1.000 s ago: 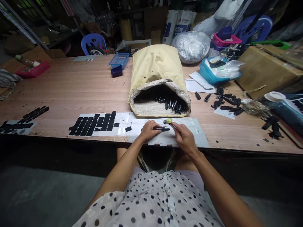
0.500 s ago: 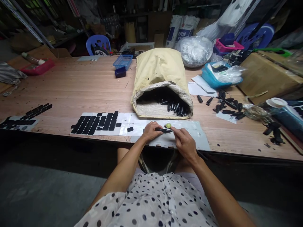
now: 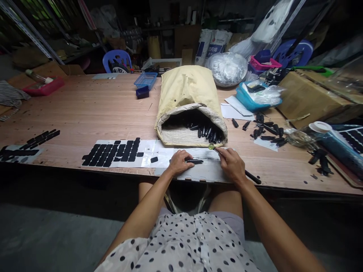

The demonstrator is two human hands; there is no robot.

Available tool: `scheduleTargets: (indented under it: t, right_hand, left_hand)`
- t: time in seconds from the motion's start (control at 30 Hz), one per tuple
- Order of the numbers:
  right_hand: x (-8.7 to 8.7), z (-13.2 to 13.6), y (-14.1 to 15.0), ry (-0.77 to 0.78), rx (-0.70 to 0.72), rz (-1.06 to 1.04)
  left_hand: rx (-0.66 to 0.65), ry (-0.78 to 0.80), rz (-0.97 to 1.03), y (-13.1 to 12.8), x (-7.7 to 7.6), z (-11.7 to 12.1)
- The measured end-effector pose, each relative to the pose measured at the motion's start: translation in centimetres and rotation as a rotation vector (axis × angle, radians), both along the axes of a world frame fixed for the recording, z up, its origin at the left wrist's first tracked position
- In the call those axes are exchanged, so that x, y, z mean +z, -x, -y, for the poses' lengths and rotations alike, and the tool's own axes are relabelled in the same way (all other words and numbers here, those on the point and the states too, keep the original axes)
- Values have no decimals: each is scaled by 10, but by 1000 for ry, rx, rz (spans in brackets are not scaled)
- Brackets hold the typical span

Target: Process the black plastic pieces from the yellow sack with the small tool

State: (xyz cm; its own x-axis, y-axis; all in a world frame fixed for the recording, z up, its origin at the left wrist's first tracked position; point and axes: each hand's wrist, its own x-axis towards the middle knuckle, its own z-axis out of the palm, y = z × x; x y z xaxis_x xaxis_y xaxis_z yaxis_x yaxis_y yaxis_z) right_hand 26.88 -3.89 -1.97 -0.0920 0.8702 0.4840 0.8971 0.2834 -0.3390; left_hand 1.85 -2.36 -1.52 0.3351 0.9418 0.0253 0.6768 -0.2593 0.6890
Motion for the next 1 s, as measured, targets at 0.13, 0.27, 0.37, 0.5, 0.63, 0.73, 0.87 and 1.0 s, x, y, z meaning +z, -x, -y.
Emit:
scheduleTargets:
  t: [0.13, 0.27, 0.37, 0.5, 0.63, 0.73, 0.87, 1.0]
  right_hand:
    - [-11, -17, -19, 50, 105, 110]
    - [-22, -22, -23, 33, 150, 141]
    - [-26, -22, -21, 19, 112, 146]
    - [-26, -21, -17, 16, 90, 169]
    - [-24, -21, -15, 23, 70, 202]
    - [-24, -21, -13, 29, 47, 211]
    - [-25, -21, -11, 32, 32, 219]
    - [-25, -21, -11, 30, 37, 229]
  left_hand:
    - [-3, 2, -12, 0, 1, 2]
    - [-22, 13, -12, 2, 0, 0]
    - [-50, -2, -14, 5, 2, -2]
    - [-120, -20, 38, 5, 10, 20]
    - [-412, 125, 105, 1, 4, 83]
    - [-413, 336, 9, -3, -21, 120]
    - [-44, 606, -264, -5, -65, 124]
    - [142, 775, -432, -5, -88, 109]
